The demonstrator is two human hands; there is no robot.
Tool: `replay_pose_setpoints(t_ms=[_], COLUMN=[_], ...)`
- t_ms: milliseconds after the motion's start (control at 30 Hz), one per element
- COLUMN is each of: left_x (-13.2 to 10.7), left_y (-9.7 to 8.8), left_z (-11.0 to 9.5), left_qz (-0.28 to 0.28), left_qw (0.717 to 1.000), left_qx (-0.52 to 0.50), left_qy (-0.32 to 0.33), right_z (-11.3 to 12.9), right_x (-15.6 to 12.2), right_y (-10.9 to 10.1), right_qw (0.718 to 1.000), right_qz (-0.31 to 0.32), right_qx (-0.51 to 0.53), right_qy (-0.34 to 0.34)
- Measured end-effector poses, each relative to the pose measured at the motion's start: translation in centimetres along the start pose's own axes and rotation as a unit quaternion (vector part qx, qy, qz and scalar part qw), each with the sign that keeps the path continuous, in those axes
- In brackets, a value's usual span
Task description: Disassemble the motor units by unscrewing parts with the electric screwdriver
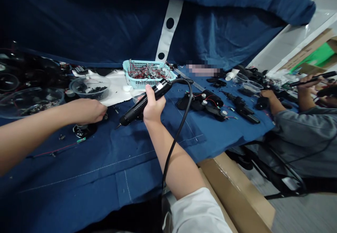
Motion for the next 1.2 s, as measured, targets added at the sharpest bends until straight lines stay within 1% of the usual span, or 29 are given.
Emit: replay_pose_setpoints(t_ms=[67, 133, 233, 333, 433, 500, 600, 667, 700, 800, 900, 1000, 1200], left_x=[-0.3, -0.5, -1.0, -1.8, -3.4, -4.9, -7.0, -8.0, -8.3, -8.6, -8.7, -8.7, -8.4], left_y=[-0.2, -0.9, -2.3, -3.9, -5.2, -5.6, -5.1, -4.2, -3.7, -3.2, -3.5, -3.6, -3.1], left_z=[-0.3, -0.6, -0.9, -1.2, -1.8, -2.2, -2.2, -2.2, -2.4, -3.1, -4.0, -4.6, -5.0], left_qz=[0.010, -0.001, -0.042, -0.085, -0.137, -0.174, -0.216, -0.226, -0.225, -0.227, -0.244, -0.250, -0.226], left_qw=[1.000, 1.000, 0.999, 0.996, 0.987, 0.977, 0.946, 0.924, 0.921, 0.929, 0.936, 0.938, 0.945], left_qx=[0.019, 0.020, -0.001, -0.035, -0.080, -0.124, -0.241, -0.304, -0.313, -0.289, -0.252, -0.240, -0.237], left_qy=[-0.003, -0.006, -0.011, -0.010, -0.001, -0.002, -0.026, -0.046, -0.052, -0.046, -0.024, -0.012, -0.006], right_z=[0.1, 0.1, -0.1, -0.2, -0.2, -0.3, -0.4, -0.4, -0.4, -0.2, 0.2, 0.4, 0.7], right_x=[0.1, 0.4, 0.8, 1.1, 1.3, 1.4, 1.5, 1.3, 1.2, 0.7, 0.3, -0.1, -0.8], right_y=[-0.2, -0.4, -0.7, -0.9, -1.5, -1.8, -1.8, -1.6, -1.5, -1.0, -0.5, 0.0, 0.5], right_qw=[1.000, 1.000, 0.999, 0.998, 0.995, 0.992, 0.992, 0.994, 0.995, 0.997, 0.999, 0.999, 0.999], right_qz=[-0.011, -0.023, -0.038, -0.056, -0.093, -0.106, -0.098, -0.087, -0.082, -0.060, -0.036, -0.017, -0.012], right_qx=[0.003, 0.000, -0.006, 0.010, 0.043, 0.064, 0.066, 0.053, 0.049, 0.032, 0.000, -0.026, -0.039], right_qy=[-0.004, -0.005, -0.002, 0.004, 0.009, 0.021, 0.040, 0.042, 0.041, 0.029, -0.002, -0.022, -0.037])
Point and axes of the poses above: each hand's wrist, its own x-axis towards the middle knuckle, its own y-axis out of the palm, z = x × y, the point moved 8 cm from there along x, towards the middle knuckle, and after that the axes turned 7 degrees about x, right-handed, at the moved point
